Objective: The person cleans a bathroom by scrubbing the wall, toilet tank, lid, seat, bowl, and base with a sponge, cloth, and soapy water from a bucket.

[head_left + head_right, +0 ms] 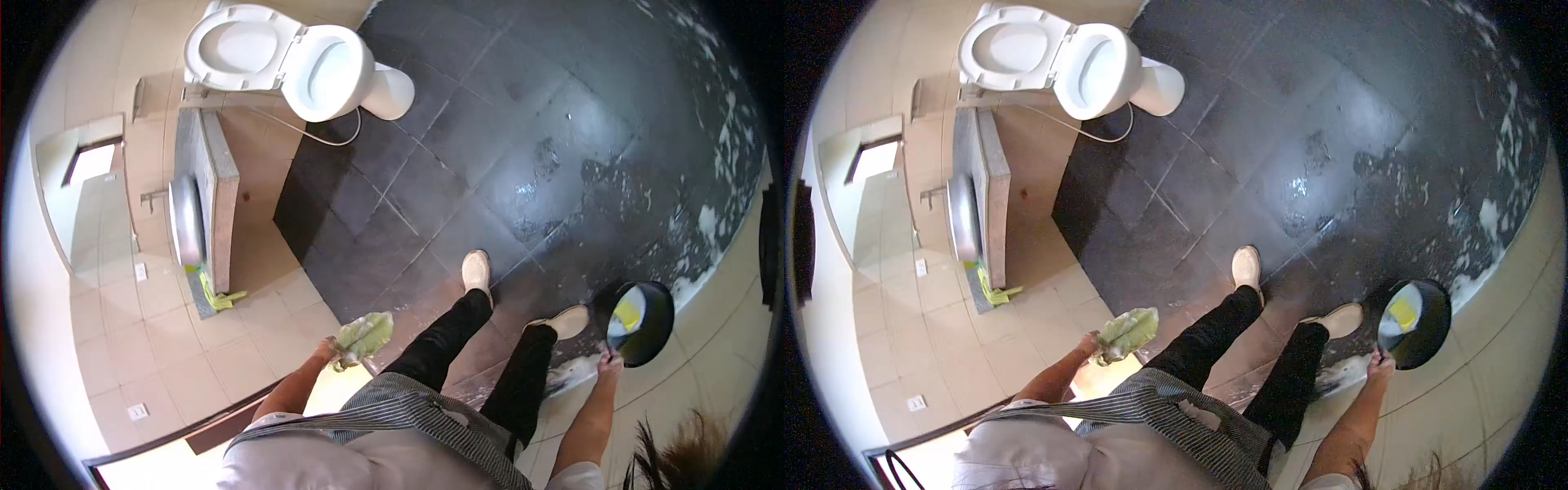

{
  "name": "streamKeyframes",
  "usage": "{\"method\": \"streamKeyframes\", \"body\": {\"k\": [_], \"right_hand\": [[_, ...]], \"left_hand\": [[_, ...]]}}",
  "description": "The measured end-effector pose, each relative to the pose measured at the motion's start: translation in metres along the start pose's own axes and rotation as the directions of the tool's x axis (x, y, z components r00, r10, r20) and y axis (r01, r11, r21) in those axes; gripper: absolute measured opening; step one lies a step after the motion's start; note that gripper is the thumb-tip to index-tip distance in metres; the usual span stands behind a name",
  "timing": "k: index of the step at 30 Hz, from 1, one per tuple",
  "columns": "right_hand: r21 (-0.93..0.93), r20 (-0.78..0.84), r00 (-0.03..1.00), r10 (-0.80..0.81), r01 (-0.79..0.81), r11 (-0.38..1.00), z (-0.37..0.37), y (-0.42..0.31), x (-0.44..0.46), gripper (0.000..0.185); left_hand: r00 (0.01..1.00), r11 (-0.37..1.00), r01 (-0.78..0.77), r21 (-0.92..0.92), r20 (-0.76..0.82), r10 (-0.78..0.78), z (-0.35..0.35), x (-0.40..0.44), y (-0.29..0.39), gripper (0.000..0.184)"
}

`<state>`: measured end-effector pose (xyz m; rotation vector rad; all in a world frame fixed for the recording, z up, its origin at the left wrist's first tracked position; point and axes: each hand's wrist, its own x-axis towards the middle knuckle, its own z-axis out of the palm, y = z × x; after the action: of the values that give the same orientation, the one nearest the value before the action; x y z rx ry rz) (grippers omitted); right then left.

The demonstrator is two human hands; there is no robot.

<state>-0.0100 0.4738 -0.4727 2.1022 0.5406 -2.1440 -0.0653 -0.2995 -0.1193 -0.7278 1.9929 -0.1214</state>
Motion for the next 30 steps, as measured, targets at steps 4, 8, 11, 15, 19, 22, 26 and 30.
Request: {"method": "streamKeyframes", "body": {"k": [4, 8, 11, 15, 19, 22, 26, 30], "right_hand": [[-0.191, -0.130, 0.991, -0.023, -0.002, 0.982, 0.057, -0.017, -0.059, 0.010], [-0.424, -0.059, 0.989, -0.138, 0.100, 0.900, 0.123, -0.003, -0.125, 0.012], [-0.652, 0.109, 0.989, -0.098, 0.146, 0.744, 0.204, 0.002, -0.216, 0.006], [-0.793, 0.288, 0.956, -0.053, 0.269, 0.547, 0.329, 0.020, -0.354, 0.008], [-0.883, 0.414, 0.899, -0.143, 0.435, 0.178, 0.447, 0.069, -0.496, 0.015], [-0.822, 0.543, 0.840, 0.012, 0.528, 0.215, 0.525, 0.104, -0.536, 0.015], [-0.806, 0.591, 0.799, 0.109, 0.582, 0.104, 0.626, 0.172, -0.629, 0.015], [-0.805, 0.585, 0.787, 0.195, 0.536, 0.254, 0.707, 0.226, -0.647, 0.006]], "left_hand": [[0.993, 0.978, -0.104, -0.180, 0.039, 0.112, 0.020, 0.009, -0.035, 0.048], [0.992, 0.975, -0.127, -0.183, -0.013, 0.127, 0.050, 0.013, -0.074, 0.050], [0.998, 0.980, -0.025, -0.197, -0.053, 0.014, 0.086, 0.026, -0.099, 0.047], [0.982, 0.844, 0.186, -0.502, 0.112, -0.150, 0.011, -0.021, -0.094, 0.043], [0.992, 0.794, 0.124, -0.595, 0.078, -0.097, -0.029, -0.020, -0.103, 0.037], [0.987, 0.678, 0.105, -0.728, -0.007, -0.162, -0.044, 0.001, -0.101, 0.035], [0.968, 0.576, -0.075, -0.814, -0.198, -0.154, -0.038, 0.042, -0.093, 0.034], [0.958, 0.549, -0.066, -0.833, -0.206, -0.198, -0.100, 0.011, -0.097, 0.031]]}}
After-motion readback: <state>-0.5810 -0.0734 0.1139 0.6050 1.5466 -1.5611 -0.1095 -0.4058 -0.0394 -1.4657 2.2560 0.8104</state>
